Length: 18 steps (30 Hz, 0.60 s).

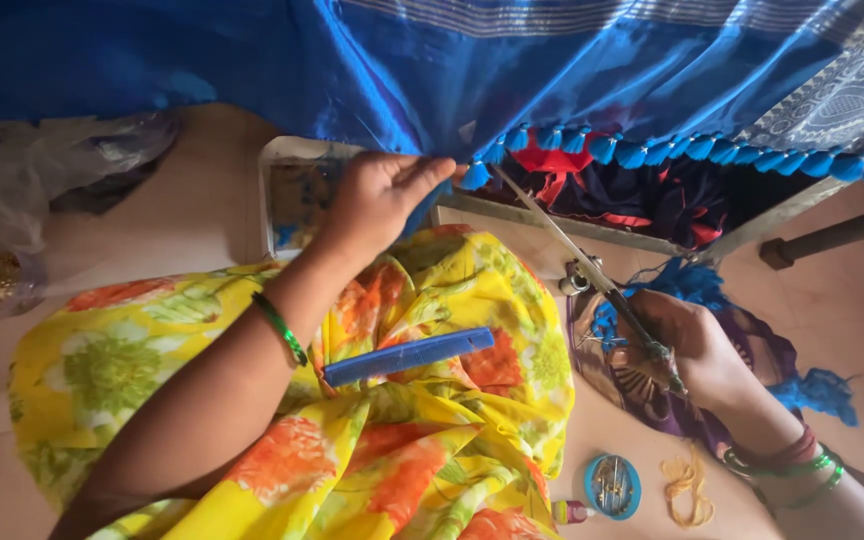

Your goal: Sewing and cutting decorative blue tassels onto the edge of a blue saree.

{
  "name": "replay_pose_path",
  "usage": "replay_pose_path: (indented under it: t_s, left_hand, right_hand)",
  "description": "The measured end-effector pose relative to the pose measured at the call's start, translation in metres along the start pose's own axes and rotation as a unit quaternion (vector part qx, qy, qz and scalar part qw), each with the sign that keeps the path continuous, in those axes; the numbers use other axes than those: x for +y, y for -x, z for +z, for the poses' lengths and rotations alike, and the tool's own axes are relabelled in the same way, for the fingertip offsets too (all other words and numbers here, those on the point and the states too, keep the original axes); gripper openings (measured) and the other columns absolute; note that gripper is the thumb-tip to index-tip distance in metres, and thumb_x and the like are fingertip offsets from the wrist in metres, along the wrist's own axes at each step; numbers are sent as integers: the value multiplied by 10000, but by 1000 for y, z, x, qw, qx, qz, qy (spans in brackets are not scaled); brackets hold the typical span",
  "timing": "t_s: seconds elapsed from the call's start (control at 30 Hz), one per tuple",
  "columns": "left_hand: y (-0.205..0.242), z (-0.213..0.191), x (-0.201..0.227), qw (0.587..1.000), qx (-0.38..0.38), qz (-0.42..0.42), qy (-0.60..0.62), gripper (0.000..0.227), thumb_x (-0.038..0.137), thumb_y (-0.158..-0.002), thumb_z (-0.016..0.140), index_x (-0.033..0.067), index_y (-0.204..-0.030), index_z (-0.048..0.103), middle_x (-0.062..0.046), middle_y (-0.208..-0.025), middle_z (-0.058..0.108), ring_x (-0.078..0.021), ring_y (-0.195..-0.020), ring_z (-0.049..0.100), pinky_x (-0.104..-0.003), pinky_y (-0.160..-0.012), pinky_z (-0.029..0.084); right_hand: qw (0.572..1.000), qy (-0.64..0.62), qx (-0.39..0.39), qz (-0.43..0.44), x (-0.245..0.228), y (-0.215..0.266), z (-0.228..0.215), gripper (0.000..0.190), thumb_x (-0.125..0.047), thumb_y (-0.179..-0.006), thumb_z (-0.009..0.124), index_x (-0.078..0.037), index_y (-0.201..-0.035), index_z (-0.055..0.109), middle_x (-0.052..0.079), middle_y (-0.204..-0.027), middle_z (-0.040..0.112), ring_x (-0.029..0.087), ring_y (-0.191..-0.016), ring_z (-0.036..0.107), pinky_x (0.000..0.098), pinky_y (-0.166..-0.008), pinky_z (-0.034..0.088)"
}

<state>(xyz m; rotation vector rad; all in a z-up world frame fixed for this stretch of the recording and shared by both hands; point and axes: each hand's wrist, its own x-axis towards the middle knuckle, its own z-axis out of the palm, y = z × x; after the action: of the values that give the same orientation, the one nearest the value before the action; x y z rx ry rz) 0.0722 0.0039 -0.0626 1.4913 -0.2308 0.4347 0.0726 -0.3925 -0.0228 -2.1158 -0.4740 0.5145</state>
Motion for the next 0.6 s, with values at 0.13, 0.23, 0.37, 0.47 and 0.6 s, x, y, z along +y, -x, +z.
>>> replay_pose_path:
  t_s: [0.13, 0.23, 0.37, 0.47, 0.6]
  left_hand:
    - [16, 5, -3, 998, 8, 44, -33, 182, 173, -1033, 657, 32, -1041, 772, -8, -994, 791, -74, -951, 722, -251, -901, 563]
    - [24, 8, -6, 998, 27, 40, -36, 191, 173, -1039, 638, 32, -1028, 768, -16, -967, 790, -72, -937, 718, -250, -887, 553]
    - [28, 8, -12, 999, 33, -1, -13, 199, 163, -1032, 627, 31, -1022, 775, -19, -957, 795, -63, -904, 708, -247, -846, 554]
    - [28, 7, -9, 999, 30, -13, -16, 198, 157, -1024, 627, 28, -1030, 777, -26, -957, 799, -67, -890, 703, -248, -831, 553]
    - [29, 6, -9, 998, 31, -39, -38, 189, 132, -1000, 628, 31, -1013, 787, -39, -942, 809, -78, -861, 708, -250, -805, 549]
  right_hand:
    - [998, 60, 9, -2, -19, -3, 2, 445, -126, -709, 882, 34, -1064, 665, -7, -800, 549, 79, -734, 470, 296, -596, 429]
    - [991, 128, 6, -36, -35, -9, 4, 463, -162, -705, 892, 28, -1063, 668, 12, -771, 522, 92, -715, 438, 306, -578, 421]
    - [966, 246, 7, -79, -61, -20, 11, 460, -227, -686, 908, 0, -1014, 680, 62, -693, 572, 117, -632, 476, 324, -548, 463]
    - [950, 301, 13, -85, -85, -31, 16, 454, -271, -669, 916, -29, -981, 691, 91, -656, 613, 156, -574, 533, 348, -532, 485]
    - [917, 383, 12, -110, -115, -48, 19, 486, -382, -666, 915, -51, -922, 667, 129, -677, 635, 285, -573, 631, 416, -534, 490]
